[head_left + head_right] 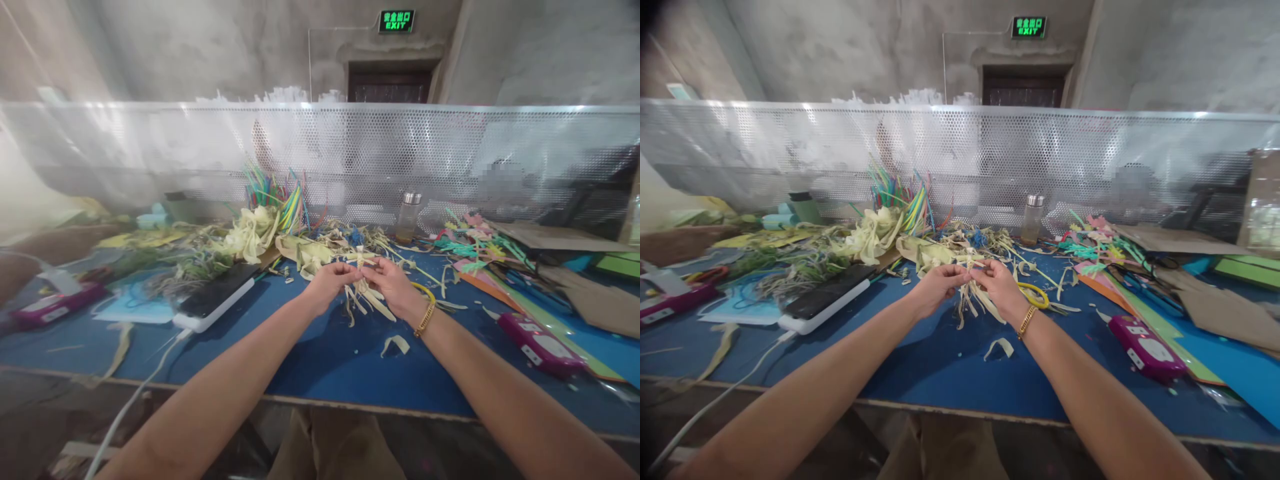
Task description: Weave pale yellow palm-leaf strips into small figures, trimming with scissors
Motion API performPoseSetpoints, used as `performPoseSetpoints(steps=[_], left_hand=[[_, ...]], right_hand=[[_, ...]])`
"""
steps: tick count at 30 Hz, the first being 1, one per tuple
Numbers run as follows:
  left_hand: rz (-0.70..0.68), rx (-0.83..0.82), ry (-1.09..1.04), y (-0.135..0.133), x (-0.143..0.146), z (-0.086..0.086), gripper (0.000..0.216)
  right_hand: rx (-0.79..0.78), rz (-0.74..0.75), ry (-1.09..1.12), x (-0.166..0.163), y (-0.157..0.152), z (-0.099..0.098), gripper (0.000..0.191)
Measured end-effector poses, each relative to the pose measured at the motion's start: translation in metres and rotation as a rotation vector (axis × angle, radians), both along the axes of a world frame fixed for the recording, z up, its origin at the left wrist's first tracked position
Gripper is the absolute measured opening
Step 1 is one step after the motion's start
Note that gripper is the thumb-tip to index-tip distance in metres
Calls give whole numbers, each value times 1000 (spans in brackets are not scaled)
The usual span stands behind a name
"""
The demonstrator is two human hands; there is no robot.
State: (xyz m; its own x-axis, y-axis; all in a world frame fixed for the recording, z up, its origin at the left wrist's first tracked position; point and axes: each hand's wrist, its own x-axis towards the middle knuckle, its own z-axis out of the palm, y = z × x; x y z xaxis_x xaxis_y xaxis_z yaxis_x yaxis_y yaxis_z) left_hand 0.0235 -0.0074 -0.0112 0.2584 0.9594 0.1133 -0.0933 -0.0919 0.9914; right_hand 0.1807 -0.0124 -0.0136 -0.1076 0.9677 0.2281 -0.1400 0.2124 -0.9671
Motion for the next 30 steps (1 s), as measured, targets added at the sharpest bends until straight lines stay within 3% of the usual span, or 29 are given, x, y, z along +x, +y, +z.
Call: performPoseSetpoints(steps=[3,11,19,25,27,30], left_hand=[[9,-62,-57,2,0,-2,39],[-10,-156,-159,6,-3,-1,33],[34,-214,-359,10,-12,9,24],[166,-234,-449,15,-22,17,17],[162,-228,-430,14,-21,17,19],[111,-200,-344,11,-16,12,25]], right_hand=[[-23,-3,-20,1,-2,3,38],[91,21,-124,1,-4,4,31],[109,24,-54,10,-7,15,29],[136,195,-159,34,-5,26,21],[112,154,-247,38,-3,26,19],[136,-31,-335,34,-1,22,23]])
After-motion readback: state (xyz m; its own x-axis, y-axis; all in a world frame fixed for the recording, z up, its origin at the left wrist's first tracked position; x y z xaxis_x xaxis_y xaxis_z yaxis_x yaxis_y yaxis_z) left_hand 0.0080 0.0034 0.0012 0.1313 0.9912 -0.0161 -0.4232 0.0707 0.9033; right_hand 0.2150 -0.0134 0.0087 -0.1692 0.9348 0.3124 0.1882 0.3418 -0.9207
